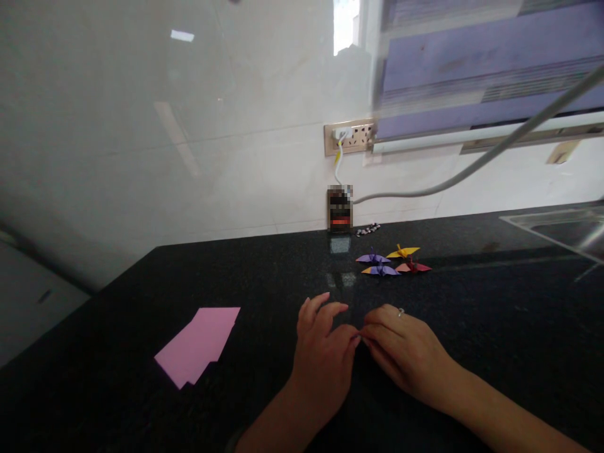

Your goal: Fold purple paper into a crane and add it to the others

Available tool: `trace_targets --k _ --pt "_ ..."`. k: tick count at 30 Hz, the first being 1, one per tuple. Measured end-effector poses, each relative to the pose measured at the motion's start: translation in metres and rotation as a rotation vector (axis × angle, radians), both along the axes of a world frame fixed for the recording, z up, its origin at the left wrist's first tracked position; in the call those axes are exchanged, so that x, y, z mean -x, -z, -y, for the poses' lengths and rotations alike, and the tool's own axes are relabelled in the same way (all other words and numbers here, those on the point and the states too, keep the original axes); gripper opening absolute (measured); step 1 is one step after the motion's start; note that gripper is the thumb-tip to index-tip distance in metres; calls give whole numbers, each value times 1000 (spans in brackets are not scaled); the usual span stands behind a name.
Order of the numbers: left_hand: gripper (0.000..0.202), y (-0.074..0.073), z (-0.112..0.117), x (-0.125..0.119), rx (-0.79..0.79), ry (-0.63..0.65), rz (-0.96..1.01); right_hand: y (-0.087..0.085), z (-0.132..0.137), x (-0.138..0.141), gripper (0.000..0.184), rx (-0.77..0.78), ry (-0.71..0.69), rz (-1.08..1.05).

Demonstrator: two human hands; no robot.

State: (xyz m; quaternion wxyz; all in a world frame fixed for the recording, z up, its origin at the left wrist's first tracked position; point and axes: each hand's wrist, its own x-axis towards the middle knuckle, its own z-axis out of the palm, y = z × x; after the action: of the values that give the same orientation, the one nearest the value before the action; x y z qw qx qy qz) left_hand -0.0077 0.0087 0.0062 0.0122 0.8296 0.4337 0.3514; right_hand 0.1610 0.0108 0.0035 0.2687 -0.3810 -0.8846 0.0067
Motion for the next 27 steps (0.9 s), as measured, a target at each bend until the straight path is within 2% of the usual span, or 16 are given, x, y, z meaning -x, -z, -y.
trace_targets --k 6,12,16,19,20,23,25,27 --pt "17 -3 -1 2 -8 37 -71 -2 0 0 18 42 0 8" --pt "18 -4 -6 9 -106 8 -167 -1 -3 -2 18 5 11 7" --pt "19 -9 -17 21 -139 -84 -196 -1 -7 -7 18 -20 48 10" --pt "19 -12 -22 27 -116 -212 -128 -1 -9 -10 17 -6 84 21" --pt "19 -12 -22 27 -96 -209 -91 -1 -9 -9 17 -1 88 24" --pt "32 -10 -18 21 20 0 -99 0 -6 -6 17 3 48 24" --pt "20 -7 -13 14 89 93 -100 1 -4 -2 17 3 12 12" --pt "14 -6 -10 10 116 113 -74 1 -2 0 17 5 -2 -8"
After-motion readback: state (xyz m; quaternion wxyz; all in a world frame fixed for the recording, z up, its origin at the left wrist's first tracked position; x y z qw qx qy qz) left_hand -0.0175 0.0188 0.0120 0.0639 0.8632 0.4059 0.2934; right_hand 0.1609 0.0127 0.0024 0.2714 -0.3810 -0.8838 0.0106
